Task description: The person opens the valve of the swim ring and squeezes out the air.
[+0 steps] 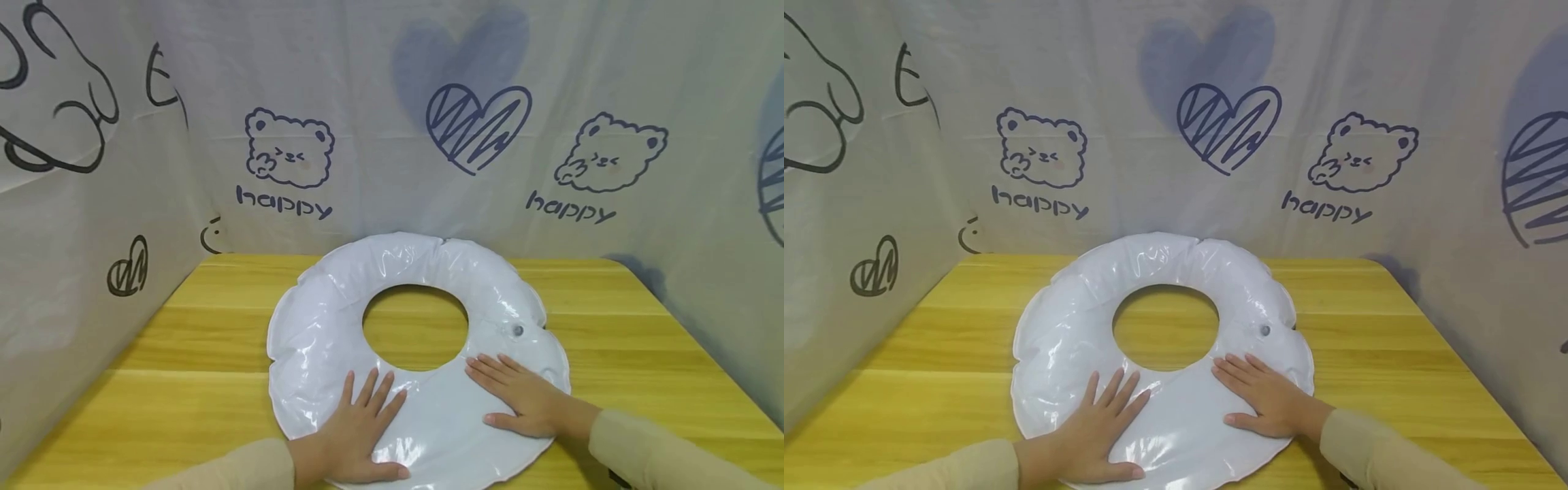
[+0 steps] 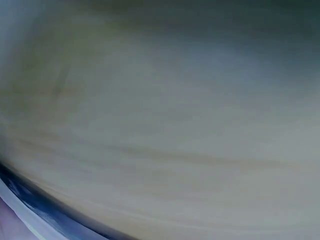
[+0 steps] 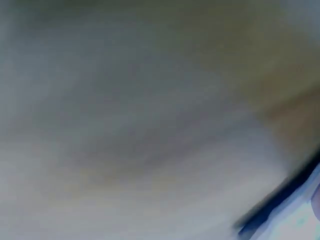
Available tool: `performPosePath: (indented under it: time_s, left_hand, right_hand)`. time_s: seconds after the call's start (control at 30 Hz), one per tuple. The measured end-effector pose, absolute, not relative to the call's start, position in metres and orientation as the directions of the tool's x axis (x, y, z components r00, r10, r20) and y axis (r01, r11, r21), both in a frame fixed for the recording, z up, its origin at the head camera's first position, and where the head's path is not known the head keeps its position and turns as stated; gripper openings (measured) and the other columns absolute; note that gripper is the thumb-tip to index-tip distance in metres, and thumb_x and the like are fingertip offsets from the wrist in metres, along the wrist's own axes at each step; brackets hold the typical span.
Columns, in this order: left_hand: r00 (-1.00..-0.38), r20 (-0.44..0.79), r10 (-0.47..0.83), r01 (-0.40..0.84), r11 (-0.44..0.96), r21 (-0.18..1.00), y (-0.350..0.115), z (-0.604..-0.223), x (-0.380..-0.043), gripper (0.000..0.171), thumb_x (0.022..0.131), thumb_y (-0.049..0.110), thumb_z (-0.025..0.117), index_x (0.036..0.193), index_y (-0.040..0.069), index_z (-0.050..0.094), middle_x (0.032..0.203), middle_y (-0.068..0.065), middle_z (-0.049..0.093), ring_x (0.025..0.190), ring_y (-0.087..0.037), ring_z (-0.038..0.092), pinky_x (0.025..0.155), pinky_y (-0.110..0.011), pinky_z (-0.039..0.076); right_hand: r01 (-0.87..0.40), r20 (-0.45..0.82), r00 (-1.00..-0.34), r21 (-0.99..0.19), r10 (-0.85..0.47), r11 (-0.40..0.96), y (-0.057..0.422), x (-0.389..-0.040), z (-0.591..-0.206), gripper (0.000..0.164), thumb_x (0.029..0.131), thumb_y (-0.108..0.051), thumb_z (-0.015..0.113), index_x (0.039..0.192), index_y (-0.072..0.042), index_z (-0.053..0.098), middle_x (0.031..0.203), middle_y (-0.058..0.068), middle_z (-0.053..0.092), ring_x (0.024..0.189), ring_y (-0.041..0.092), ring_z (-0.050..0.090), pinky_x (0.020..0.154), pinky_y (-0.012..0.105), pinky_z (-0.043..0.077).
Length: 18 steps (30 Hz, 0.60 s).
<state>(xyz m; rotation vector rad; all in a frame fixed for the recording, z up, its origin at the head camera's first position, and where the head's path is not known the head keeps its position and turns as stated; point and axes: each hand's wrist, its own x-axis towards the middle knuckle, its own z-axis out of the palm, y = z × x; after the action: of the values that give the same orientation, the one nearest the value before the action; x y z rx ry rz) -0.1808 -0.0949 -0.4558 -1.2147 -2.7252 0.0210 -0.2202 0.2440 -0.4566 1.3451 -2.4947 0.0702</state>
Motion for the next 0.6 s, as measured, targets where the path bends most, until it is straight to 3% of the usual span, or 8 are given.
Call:
performPosePath:
  time_s: [0.1,0.2,0.37,0.5,0.6]
  left_hand:
    - [-0.626,0.145,0.766,0.761,0.641,-0.103,-0.100,-0.458,-0.186,0.095,0.080,0.076,0.038,0.147,0.011,0.024,0.153,-0.022,0.017,0.138,-0.047,0.017,0.102,-0.069,0.013]
    - [-0.571,0.155,0.806,0.793,0.590,-0.151,-0.109,-0.461,-0.196,0.095,0.081,0.077,0.033,0.149,0.013,0.019,0.155,-0.020,0.013,0.140,-0.044,0.014,0.105,-0.066,-0.001]
    - [-0.412,0.210,0.886,0.840,0.459,-0.288,-0.129,-0.460,-0.218,0.093,0.082,0.077,0.032,0.149,0.014,0.020,0.154,-0.018,0.018,0.140,-0.041,0.020,0.107,-0.054,-0.022]
    - [-0.328,0.230,0.916,0.847,0.393,-0.357,-0.143,-0.456,-0.235,0.091,0.082,0.077,0.026,0.148,0.015,0.023,0.153,-0.017,0.021,0.139,-0.040,0.024,0.109,-0.052,-0.021]
    - [-0.327,0.235,0.915,0.846,0.395,-0.359,-0.150,-0.453,-0.243,0.091,0.082,0.078,0.020,0.148,0.016,0.024,0.153,-0.016,0.022,0.138,-0.040,0.024,0.110,-0.050,-0.019]
  right_hand:
    - [-0.799,0.274,-0.546,0.112,-0.791,0.590,0.252,-0.215,-0.456,0.068,0.091,-0.044,0.052,0.145,-0.008,0.032,0.148,0.011,0.036,0.137,0.026,0.032,0.114,0.021,-0.010]
    - [-0.786,0.257,-0.565,0.121,-0.784,0.606,0.253,-0.203,-0.457,0.068,0.092,-0.045,0.050,0.145,-0.007,0.030,0.148,0.013,0.035,0.139,0.025,0.029,0.113,0.021,-0.013]
    - [-0.765,0.244,-0.572,0.187,-0.783,0.616,0.244,-0.182,-0.454,0.070,0.091,-0.049,0.048,0.144,-0.005,0.032,0.148,0.013,0.037,0.132,0.028,0.037,0.112,0.020,-0.016]
    - [-0.762,0.234,-0.562,0.227,-0.793,0.607,0.237,-0.171,-0.452,0.072,0.090,-0.054,0.046,0.141,-0.005,0.036,0.147,0.012,0.039,0.129,0.028,0.042,0.111,0.018,-0.017]
    - [-0.764,0.258,-0.537,0.256,-0.803,0.593,0.232,-0.165,-0.454,0.074,0.090,-0.057,0.045,0.139,-0.003,0.038,0.145,0.013,0.041,0.128,0.027,0.043,0.112,0.020,-0.016]
